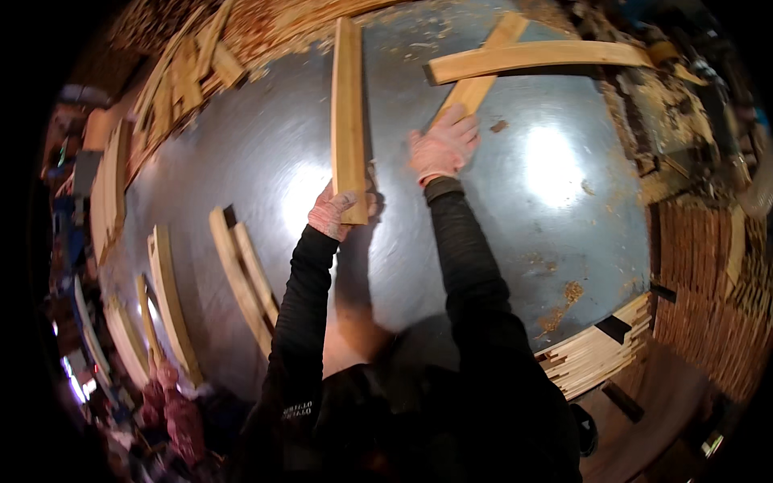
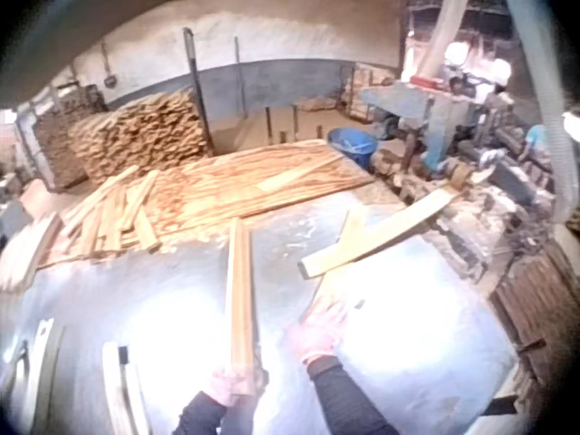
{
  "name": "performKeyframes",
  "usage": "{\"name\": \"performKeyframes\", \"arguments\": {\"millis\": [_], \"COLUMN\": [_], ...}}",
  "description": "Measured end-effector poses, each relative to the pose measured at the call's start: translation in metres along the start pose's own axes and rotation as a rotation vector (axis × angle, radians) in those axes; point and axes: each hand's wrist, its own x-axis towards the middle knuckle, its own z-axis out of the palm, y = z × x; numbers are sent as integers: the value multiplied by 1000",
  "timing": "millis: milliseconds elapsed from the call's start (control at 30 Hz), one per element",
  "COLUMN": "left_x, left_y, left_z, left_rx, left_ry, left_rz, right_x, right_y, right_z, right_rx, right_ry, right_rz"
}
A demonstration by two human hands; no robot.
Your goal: The person sorts and stacks thin wooden planks on a metal workbench. They pick up individual planks, inspect them, and arrange them into neat piles, occasionally moving planks between stacks.
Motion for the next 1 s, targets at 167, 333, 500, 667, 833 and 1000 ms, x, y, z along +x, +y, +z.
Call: {"name": "performKeyframes", "arguments": {"millis": [167, 333, 500, 667, 833, 1000], "left_x": [-60, -112, -147, -167, -180, -182], "left_y": [-28, -78, -81, -74, -87, -65], "left_z": [-37, -19, -20, -3, -20, -6], "left_rx": [-336, -485, -200, -129, 284, 999], "left_ry": [-211, 71, 87, 221, 422, 366], "left_rz": [-95, -159, -251, -231, -151, -135], "right_x": [-49, -168, -143, -14, -34, -163], "right_y": [4, 19, 31, -10, 6, -3], "right_z": [-31, -30, -9, 0, 5, -42], "right_rx": [689, 1479, 940, 1199, 993, 422], "right_ry": [-198, -814, -178, -450, -466, -639], "right_rz": [-31, -37, -142, 20, -74, -325]}}
